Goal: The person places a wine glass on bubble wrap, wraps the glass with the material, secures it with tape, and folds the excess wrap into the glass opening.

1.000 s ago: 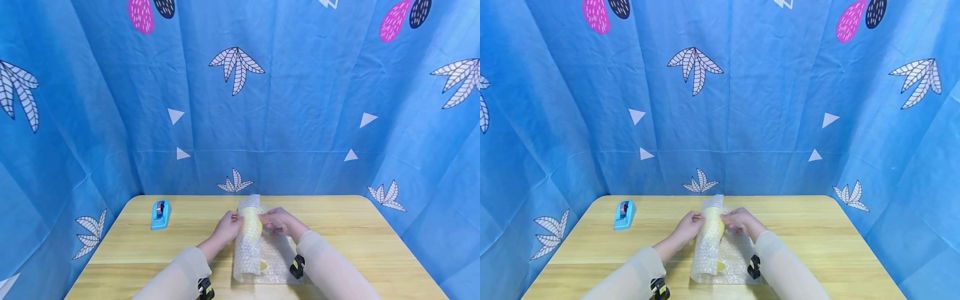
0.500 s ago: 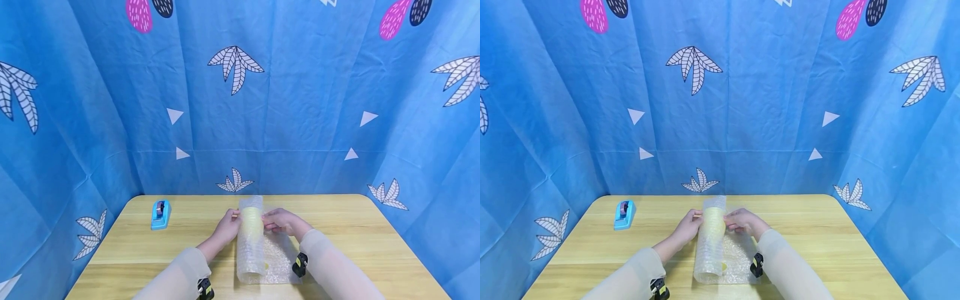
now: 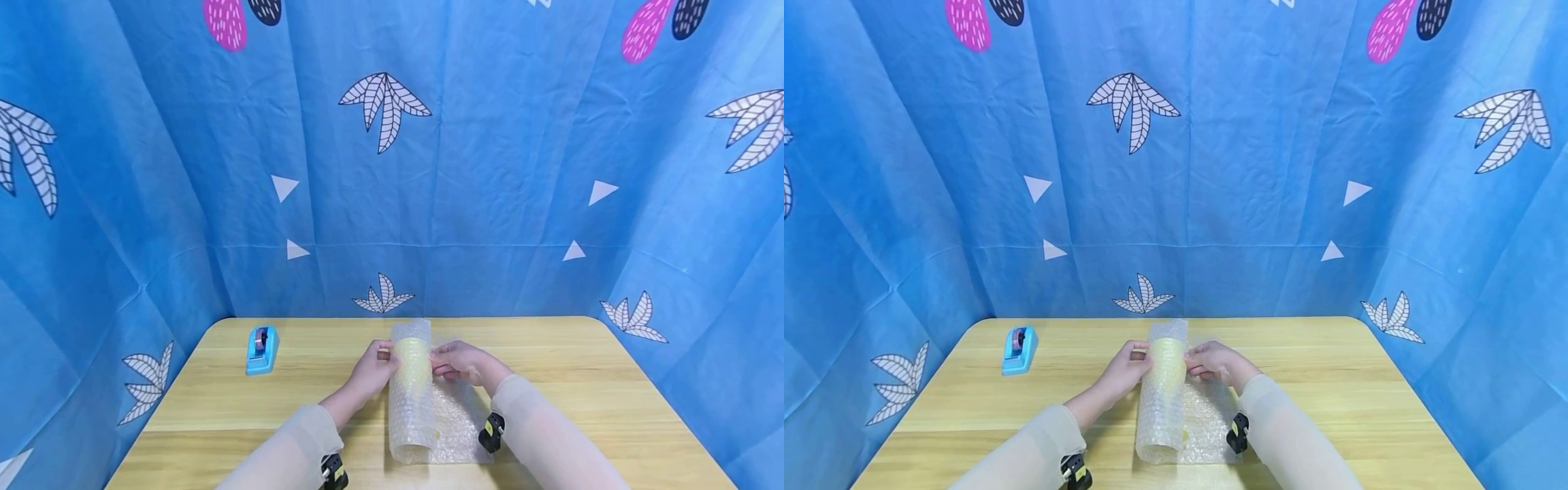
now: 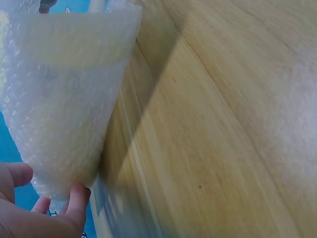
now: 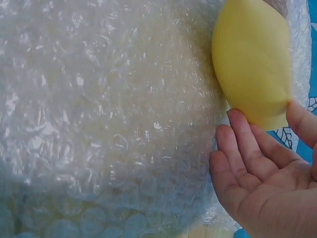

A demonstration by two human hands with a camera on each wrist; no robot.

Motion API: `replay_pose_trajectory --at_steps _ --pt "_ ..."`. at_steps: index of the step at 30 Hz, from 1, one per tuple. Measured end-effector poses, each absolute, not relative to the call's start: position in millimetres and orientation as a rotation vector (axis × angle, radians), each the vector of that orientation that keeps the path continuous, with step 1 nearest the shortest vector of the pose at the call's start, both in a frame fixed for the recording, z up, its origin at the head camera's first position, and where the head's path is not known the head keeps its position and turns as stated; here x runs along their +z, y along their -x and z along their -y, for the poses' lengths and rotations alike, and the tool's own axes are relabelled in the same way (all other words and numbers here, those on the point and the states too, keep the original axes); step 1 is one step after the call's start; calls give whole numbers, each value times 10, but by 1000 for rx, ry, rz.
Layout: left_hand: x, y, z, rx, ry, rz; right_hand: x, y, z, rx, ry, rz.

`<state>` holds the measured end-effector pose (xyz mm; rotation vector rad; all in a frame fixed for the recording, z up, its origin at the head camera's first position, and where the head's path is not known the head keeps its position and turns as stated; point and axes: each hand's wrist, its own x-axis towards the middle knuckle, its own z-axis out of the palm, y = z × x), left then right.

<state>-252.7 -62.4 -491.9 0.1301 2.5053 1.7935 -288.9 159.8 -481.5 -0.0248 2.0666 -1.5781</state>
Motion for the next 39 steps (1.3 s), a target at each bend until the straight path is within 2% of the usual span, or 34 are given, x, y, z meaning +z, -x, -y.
replay_pose_trajectory --at_steps 11,27,39 --pt "-4937 2525 666 1754 -168 -2512 -4816 2882 -1615 -1570 37 -2060" --pt "-4931 2521 629 1761 -199 -2537 -4769 2816 -1566 -1796 -175 -2191" --pt "-4884 2482 599 1772 -266 -2534 -4821 2765 -1519 -1813 -176 -2305"
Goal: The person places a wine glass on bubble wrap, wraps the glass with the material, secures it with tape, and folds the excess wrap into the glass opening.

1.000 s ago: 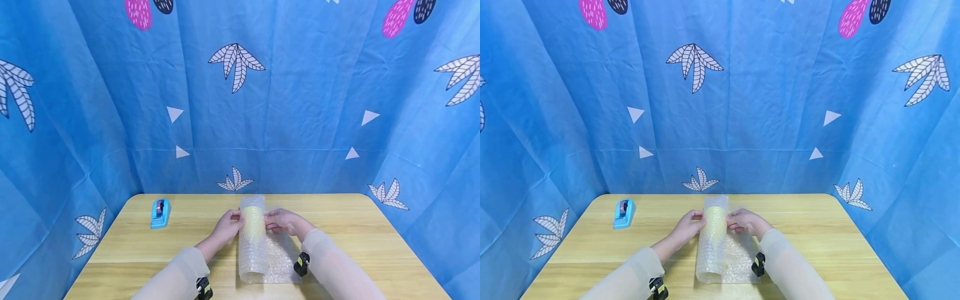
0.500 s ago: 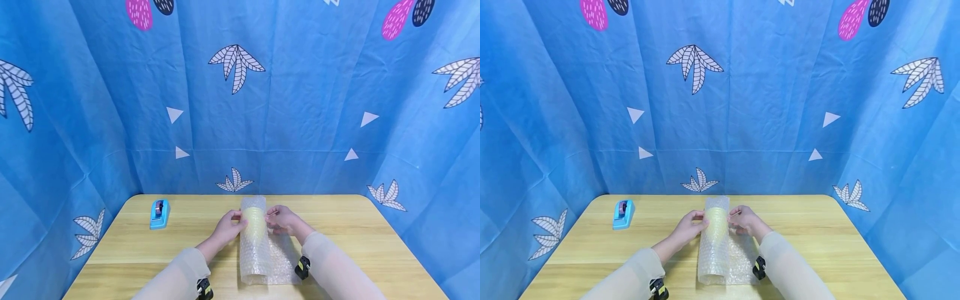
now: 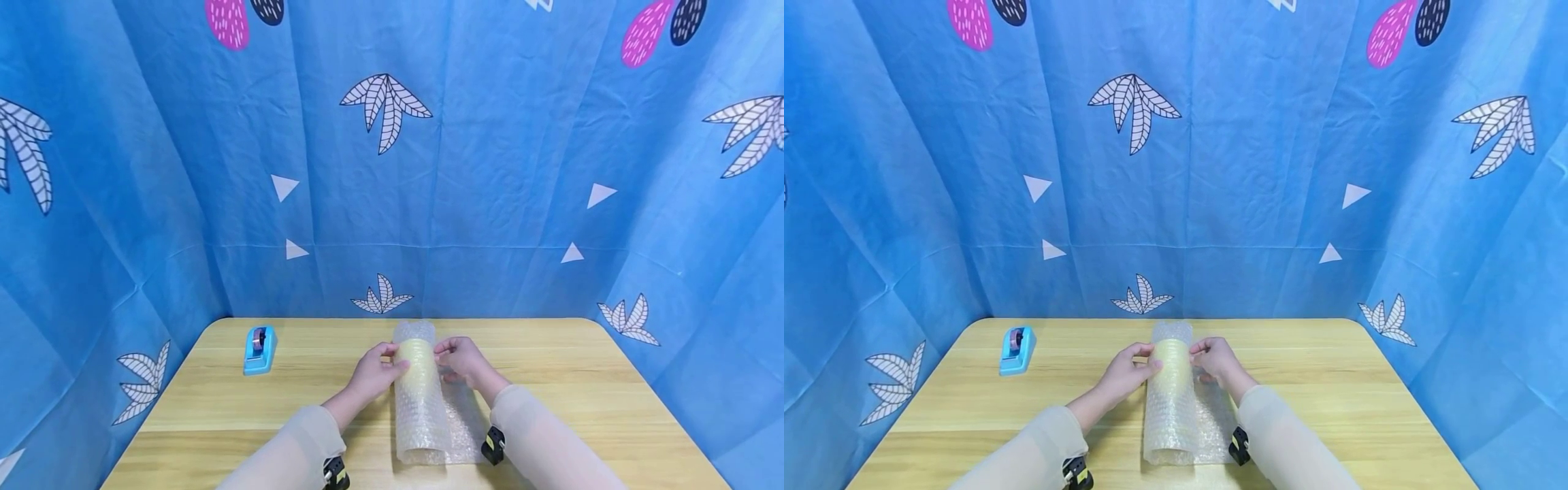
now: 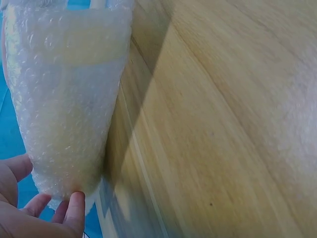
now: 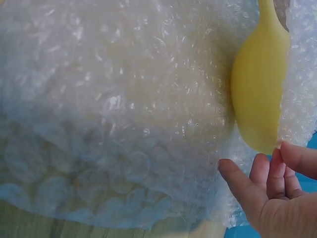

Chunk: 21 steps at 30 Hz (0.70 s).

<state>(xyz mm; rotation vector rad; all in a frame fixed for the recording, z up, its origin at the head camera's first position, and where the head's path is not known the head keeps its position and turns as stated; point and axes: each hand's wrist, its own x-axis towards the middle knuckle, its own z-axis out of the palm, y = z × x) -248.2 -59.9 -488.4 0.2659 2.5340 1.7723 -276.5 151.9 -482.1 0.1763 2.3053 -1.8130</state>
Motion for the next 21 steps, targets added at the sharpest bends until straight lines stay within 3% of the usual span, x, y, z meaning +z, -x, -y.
replay_pose_trajectory --at_steps 21 --pt "-4823 2446 594 1594 -408 -2689 -4856 2690 -1499 -1815 -179 -2369"
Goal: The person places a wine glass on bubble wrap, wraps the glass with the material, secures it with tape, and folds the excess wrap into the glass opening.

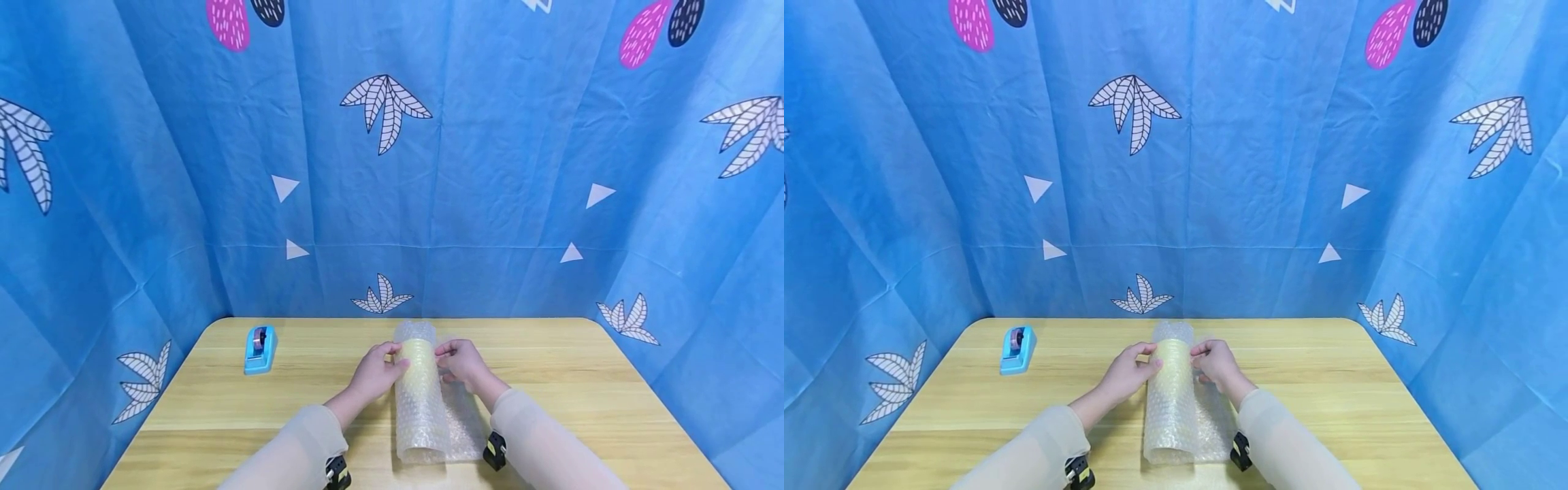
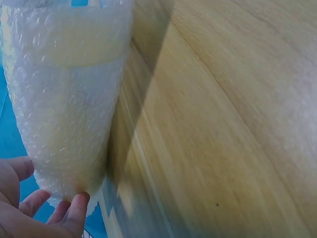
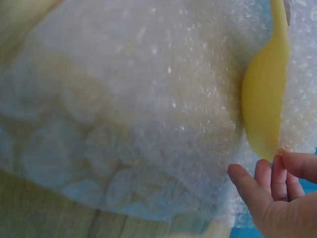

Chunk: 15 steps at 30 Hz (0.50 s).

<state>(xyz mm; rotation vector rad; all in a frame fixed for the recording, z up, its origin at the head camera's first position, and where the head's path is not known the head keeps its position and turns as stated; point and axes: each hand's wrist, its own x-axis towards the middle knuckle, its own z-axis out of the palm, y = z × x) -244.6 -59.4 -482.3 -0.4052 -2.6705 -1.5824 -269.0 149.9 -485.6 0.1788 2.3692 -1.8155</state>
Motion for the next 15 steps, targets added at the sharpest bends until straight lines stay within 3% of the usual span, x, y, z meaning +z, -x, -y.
replay_pose_trajectory --at_steps 15 --pt "-4847 2446 545 -1492 404 2657 -4782 2643 -1459 -1809 -182 -2347"
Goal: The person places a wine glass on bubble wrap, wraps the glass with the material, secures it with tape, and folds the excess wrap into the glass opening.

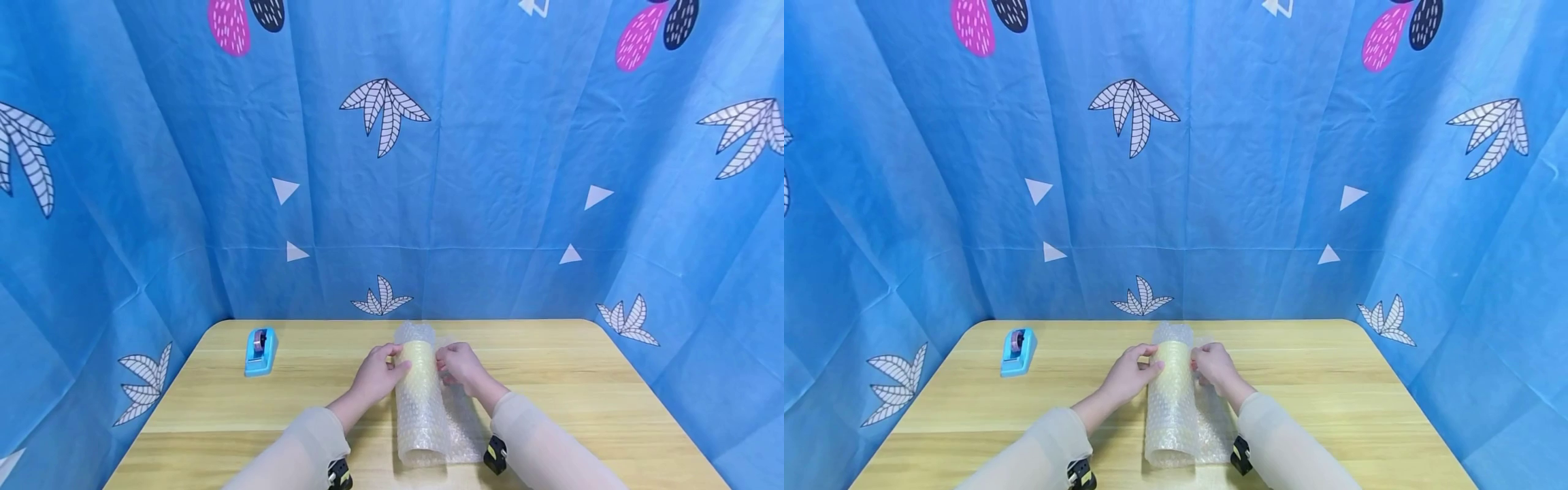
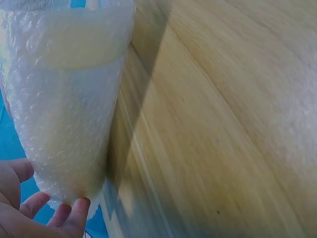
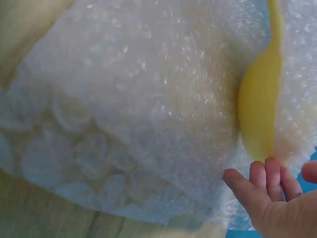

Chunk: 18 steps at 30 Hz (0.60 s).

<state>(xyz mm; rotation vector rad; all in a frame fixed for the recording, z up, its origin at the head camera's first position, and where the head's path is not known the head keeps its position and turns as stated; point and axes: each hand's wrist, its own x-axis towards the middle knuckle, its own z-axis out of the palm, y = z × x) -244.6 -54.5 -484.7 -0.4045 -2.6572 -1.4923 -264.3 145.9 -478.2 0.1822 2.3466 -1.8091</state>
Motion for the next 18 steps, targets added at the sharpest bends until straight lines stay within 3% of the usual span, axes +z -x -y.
replay_pose_trajectory --at_steps 18 --pt "-4884 2471 474 -1413 393 2614 -4761 2635 -1448 -1744 -224 -2369"
